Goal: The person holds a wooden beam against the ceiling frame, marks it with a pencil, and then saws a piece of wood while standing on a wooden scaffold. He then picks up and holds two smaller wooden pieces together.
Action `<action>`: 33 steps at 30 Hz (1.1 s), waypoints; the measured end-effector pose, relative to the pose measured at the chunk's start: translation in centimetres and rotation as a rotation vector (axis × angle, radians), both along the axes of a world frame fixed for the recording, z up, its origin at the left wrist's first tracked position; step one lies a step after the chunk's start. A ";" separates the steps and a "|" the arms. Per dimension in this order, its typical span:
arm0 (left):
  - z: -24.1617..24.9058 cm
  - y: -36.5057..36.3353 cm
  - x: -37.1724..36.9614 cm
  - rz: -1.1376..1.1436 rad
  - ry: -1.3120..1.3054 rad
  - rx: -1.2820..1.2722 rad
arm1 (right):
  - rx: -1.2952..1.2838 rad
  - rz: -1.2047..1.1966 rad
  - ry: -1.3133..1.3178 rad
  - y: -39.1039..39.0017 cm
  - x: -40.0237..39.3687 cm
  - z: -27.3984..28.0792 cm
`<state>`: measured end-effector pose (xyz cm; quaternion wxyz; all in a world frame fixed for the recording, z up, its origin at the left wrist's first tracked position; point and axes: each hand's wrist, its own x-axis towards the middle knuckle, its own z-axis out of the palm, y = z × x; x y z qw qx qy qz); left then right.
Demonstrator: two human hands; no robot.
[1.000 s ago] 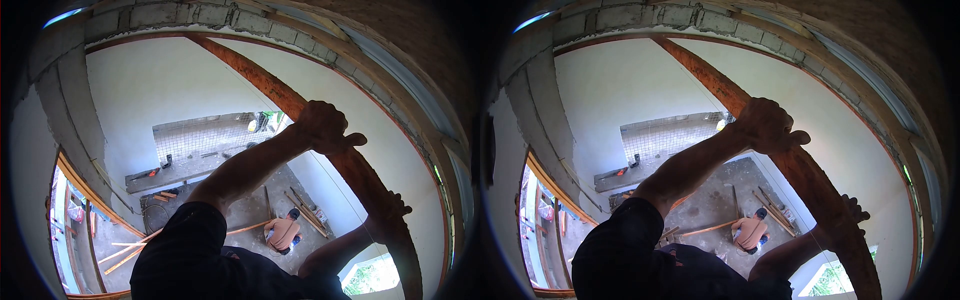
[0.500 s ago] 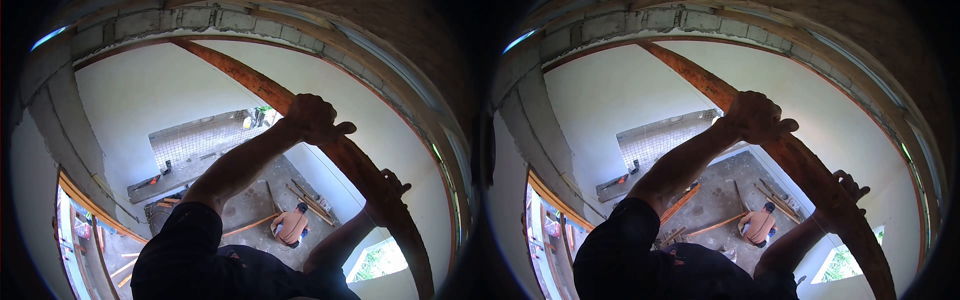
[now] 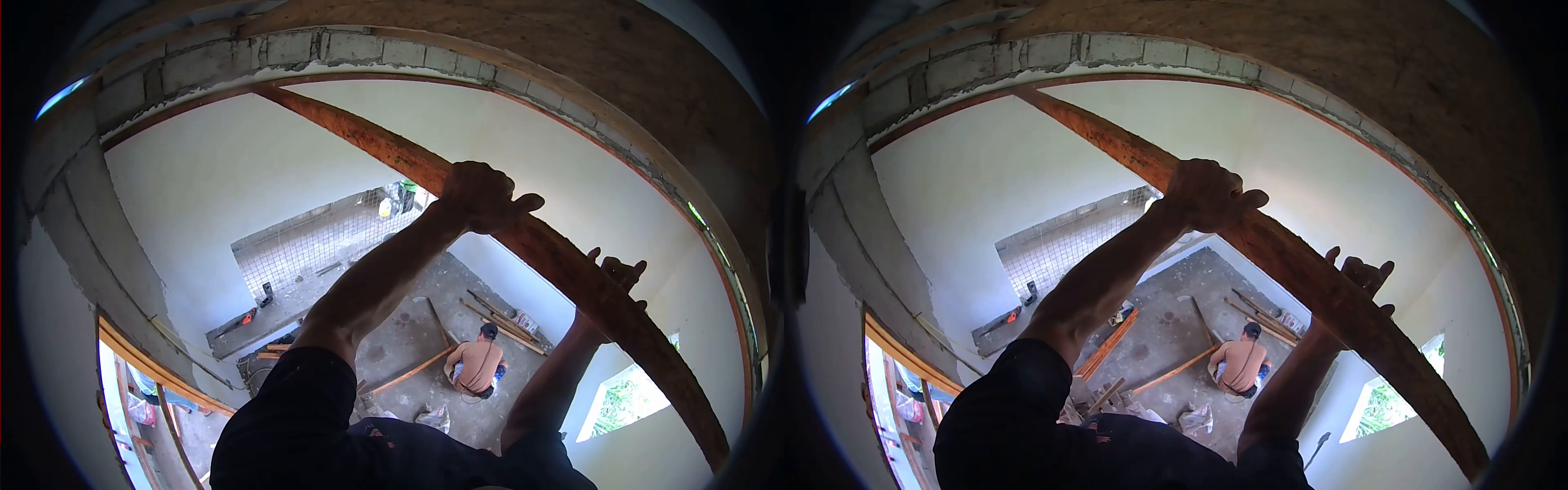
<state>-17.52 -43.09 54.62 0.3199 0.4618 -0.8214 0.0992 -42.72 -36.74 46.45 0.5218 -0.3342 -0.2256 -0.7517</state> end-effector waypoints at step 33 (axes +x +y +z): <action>1.8 -8.6 11.2 -0.137 -0.059 0.241 | 0.567 -1.358 2.623 3.9 6.0 11.9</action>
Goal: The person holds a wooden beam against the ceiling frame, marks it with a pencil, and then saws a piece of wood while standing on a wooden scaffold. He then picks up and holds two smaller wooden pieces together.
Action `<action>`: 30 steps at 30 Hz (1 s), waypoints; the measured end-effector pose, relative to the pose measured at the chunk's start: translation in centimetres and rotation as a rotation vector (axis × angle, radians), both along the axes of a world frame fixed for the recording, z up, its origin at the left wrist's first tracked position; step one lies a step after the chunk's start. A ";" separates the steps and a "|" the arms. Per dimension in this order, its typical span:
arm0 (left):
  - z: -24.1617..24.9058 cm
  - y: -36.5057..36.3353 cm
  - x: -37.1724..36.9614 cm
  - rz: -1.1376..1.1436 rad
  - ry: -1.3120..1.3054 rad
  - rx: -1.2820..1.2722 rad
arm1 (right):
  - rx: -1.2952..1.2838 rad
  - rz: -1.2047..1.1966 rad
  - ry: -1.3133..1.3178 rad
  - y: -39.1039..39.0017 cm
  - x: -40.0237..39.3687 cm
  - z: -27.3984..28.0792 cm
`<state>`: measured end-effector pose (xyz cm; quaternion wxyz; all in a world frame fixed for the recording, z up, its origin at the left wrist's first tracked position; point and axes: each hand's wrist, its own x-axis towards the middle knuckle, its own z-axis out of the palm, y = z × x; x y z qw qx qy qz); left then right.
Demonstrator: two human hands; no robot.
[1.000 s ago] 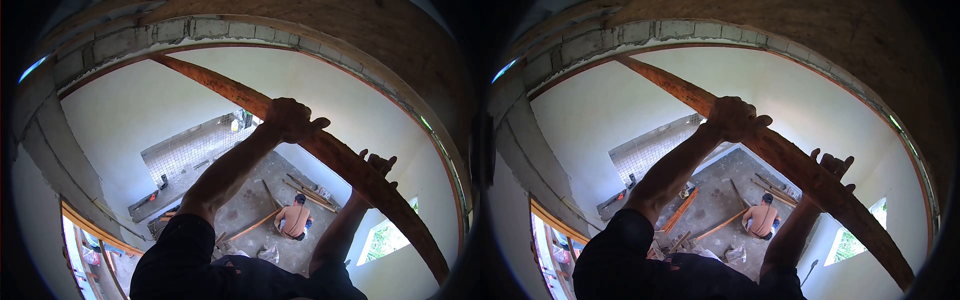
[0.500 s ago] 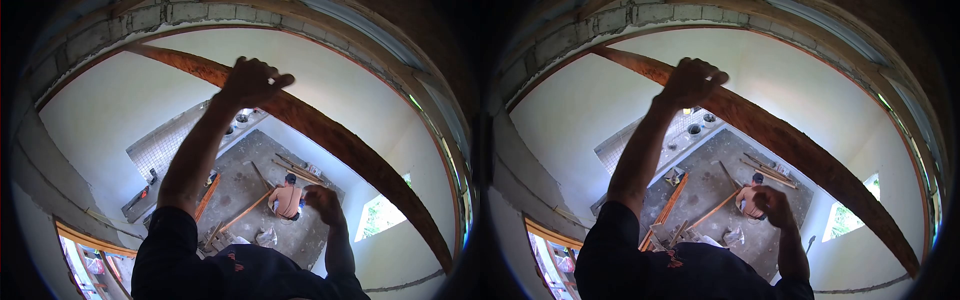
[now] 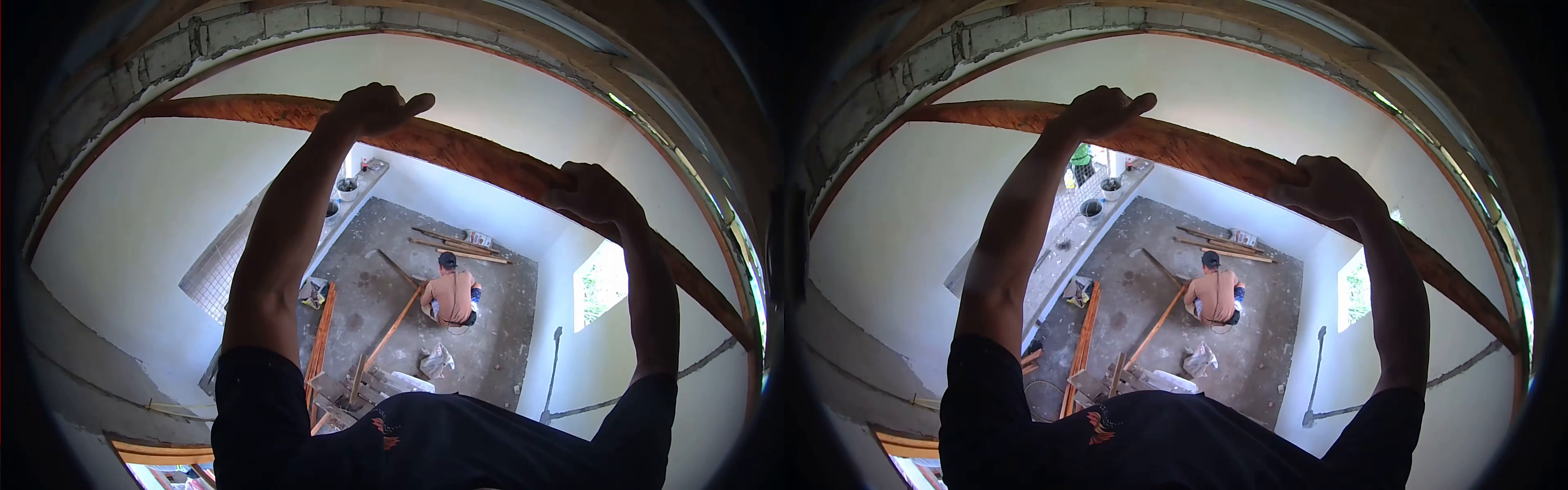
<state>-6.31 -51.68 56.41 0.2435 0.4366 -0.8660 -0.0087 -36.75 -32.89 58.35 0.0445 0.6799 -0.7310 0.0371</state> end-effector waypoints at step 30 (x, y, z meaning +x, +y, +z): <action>-5.2 -14.0 2.8 -0.353 -0.053 -0.406 | -0.478 -0.052 0.305 7.2 -3.0 -1.2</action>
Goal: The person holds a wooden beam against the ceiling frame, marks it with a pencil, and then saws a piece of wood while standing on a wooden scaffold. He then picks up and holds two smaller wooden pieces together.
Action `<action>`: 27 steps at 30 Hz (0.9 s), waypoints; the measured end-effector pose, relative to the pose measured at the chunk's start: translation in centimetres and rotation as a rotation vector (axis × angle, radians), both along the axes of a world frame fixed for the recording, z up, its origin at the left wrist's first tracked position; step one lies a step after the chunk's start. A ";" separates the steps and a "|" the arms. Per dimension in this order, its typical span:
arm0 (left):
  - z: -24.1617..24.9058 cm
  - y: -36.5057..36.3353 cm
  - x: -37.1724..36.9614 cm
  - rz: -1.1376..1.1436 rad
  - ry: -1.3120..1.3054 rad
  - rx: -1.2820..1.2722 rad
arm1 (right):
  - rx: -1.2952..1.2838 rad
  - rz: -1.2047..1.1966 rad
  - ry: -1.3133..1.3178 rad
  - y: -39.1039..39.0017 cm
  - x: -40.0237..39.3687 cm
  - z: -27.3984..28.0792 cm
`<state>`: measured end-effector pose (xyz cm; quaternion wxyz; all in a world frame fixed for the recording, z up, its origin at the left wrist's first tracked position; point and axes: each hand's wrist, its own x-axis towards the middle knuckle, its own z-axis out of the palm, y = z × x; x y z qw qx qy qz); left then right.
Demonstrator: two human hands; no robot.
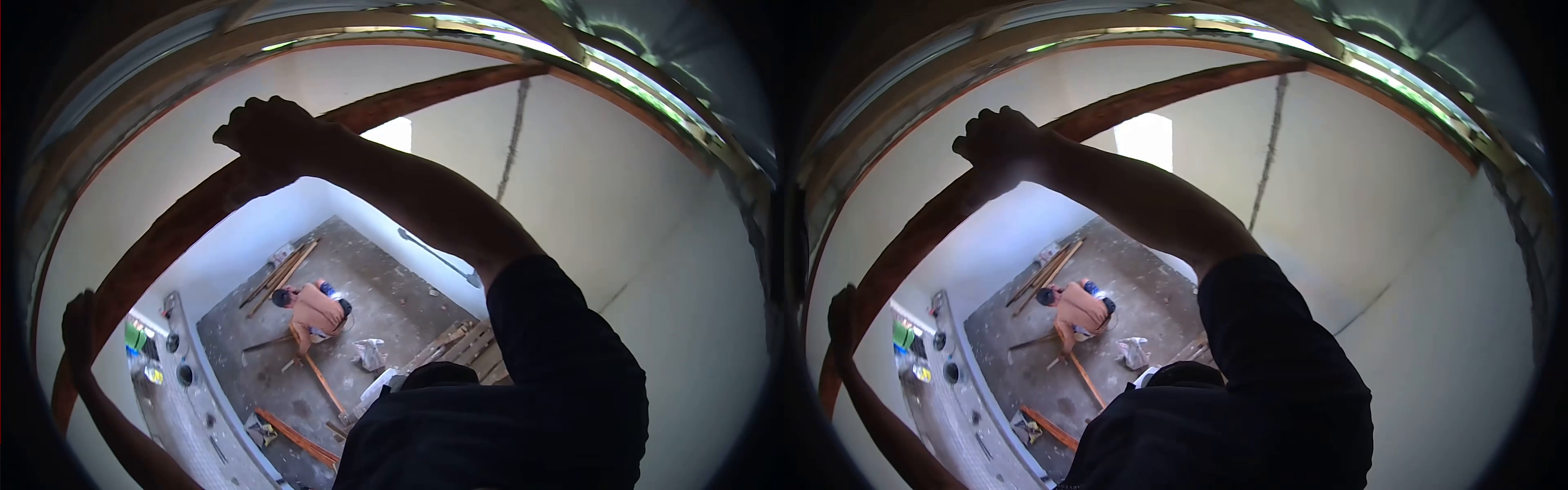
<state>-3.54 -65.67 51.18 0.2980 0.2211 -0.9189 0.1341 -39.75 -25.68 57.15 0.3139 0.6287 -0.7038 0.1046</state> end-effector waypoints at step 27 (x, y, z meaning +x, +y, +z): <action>-9.2 17.1 3.3 -0.331 0.712 -0.158 | 0.322 -0.137 -0.202 2.3 -6.7 -0.3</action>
